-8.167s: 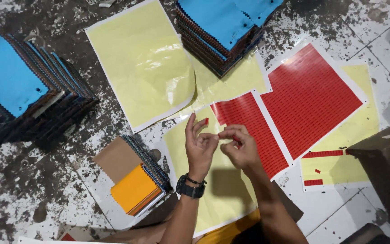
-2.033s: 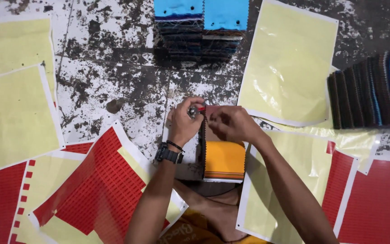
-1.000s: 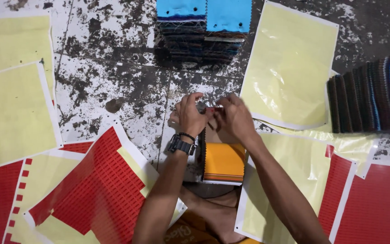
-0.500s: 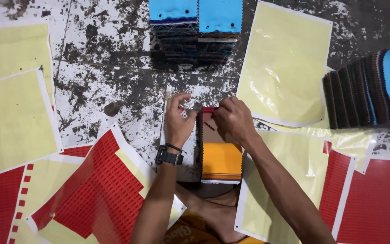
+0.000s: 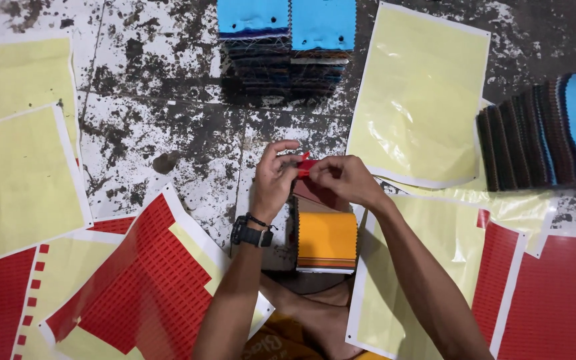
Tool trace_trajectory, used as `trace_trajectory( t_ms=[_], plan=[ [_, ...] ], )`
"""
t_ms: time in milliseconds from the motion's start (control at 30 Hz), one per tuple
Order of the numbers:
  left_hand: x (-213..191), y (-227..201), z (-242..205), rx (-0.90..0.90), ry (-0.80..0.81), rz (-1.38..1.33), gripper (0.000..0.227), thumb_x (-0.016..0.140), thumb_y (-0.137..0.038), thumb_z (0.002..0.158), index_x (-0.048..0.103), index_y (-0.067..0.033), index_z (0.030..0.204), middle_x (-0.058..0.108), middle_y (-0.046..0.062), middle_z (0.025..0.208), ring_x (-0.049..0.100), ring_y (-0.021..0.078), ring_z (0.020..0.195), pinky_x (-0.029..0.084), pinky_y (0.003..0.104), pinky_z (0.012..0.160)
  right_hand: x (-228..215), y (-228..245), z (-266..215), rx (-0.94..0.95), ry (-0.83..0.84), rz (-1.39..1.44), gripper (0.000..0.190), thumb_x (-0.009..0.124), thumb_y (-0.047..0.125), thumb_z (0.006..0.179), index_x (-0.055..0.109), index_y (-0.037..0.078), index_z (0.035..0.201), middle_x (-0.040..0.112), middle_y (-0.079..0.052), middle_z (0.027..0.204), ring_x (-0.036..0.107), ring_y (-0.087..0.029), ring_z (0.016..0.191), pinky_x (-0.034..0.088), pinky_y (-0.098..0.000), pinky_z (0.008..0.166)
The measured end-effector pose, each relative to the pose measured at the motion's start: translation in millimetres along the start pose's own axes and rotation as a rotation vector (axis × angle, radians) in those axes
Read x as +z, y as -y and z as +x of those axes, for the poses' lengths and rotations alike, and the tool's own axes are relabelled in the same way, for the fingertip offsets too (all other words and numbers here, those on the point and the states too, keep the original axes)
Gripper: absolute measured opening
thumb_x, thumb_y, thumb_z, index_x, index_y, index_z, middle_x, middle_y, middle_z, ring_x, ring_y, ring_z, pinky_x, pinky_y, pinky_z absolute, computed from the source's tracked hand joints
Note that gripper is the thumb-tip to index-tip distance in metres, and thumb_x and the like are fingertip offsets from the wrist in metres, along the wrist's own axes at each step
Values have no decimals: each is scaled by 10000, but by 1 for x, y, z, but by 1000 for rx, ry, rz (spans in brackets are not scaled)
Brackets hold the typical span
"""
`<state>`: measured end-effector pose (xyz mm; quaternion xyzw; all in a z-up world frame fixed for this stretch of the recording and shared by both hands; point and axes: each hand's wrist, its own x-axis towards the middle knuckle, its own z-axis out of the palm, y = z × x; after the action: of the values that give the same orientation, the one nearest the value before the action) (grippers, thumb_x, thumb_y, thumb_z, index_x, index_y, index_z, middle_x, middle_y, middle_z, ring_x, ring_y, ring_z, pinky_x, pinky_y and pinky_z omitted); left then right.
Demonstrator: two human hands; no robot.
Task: Assembling a sample booklet by picking individual swatches from a sheet and placing them into a stack.
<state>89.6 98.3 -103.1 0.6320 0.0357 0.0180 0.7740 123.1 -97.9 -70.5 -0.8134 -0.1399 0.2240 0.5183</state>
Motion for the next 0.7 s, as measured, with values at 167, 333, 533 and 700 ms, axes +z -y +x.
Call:
trace_trajectory(
  t_ms=[167,333,533,700],
  plan=[
    [2,-9,-3,-17,4,36,419,522,72,867,571,-20,1273,547,173,1316,643,292,1105,604,417,884,3,-2,0,11,-27,22,194,705,116,860,789,46,1021,763,-128,779,688,-189,748,569,-370,736],
    [-2,-6,-6,-45,14,90,446,518,72,847,580,-37,1275,579,150,1279,666,252,1026,599,395,872,2,-7,5,0,-87,32,205,755,153,883,781,63,1065,763,-107,804,699,-174,739,570,-349,726],
    [-4,-8,-5,-85,49,149,427,513,28,850,588,-70,1259,618,106,1253,713,229,963,604,366,788,2,-5,5,-27,-60,-22,148,751,136,876,789,63,998,751,-96,761,680,-167,753,563,-350,701],
    [-1,-14,-3,49,38,443,389,576,-4,830,627,-66,1211,610,133,1259,719,349,1043,617,404,789,4,-19,10,-25,-81,-155,123,736,148,876,781,94,977,724,-94,751,676,-216,724,544,-378,679]
  ],
)
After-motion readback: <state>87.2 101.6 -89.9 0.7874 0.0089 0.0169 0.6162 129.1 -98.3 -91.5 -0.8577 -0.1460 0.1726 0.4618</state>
